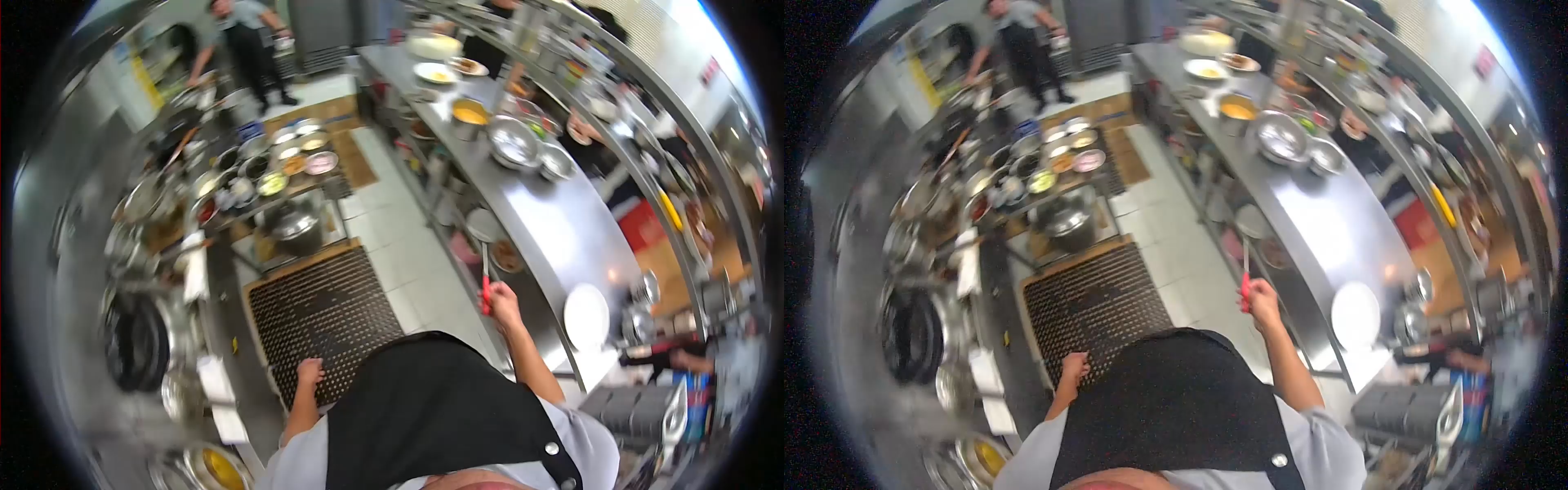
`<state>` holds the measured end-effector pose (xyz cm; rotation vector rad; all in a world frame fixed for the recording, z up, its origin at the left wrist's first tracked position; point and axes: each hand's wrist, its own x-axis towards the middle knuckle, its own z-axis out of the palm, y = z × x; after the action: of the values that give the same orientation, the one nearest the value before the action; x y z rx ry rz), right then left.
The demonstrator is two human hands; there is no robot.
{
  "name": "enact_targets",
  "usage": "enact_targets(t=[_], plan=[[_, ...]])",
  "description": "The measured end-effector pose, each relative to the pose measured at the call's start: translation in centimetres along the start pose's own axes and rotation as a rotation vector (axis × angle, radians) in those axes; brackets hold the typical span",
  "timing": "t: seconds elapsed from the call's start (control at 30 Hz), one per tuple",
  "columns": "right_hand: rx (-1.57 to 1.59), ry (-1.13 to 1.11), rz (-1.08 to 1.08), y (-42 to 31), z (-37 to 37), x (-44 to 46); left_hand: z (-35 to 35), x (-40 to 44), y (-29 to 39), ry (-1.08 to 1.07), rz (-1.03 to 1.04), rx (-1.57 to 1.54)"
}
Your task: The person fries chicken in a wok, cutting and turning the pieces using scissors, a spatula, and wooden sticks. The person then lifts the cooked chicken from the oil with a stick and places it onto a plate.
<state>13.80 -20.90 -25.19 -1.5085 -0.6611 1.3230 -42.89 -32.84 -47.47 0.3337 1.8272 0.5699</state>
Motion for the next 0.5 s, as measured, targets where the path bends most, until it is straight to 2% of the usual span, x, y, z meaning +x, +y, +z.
enact_targets(t=[0.03, 0.1, 0.27, 0.33, 0.37, 0.43, 0.5], plan=[[0.001, 0.000, -0.017, -0.7, -0.5, 1.3, 0.6, 0.4, 2.6, -0.013, -0.022, -0.016], [0.042, 0.079, -0.015, -3.1, -0.3, 3.8, 2.8, 0.6, 5.1, -0.029, 0.066, -0.013], [0.091, 0.143, -0.002, -8.4, -1.4, 13.4, 8.1, 2.3, 6.3, -0.073, 0.055, -0.056], [-0.202, 0.152, -0.096, -11.0, -2.8, 18.4, 10.0, 3.7, 5.3, -0.099, 0.108, 0.077], [-0.202, 0.159, -0.094, -12.7, -3.6, 21.1, 11.2, 4.4, 5.2, -0.109, 0.134, 0.148], [-0.226, 0.251, -0.267, -17.0, -5.0, 26.3, 13.6, 5.3, 5.3, -0.115, 0.164, 0.260], [-0.333, 0.309, -0.342, -22.1, -6.8, 31.3, 16.0, 5.3, 6.3, -0.111, 0.160, 0.326]])
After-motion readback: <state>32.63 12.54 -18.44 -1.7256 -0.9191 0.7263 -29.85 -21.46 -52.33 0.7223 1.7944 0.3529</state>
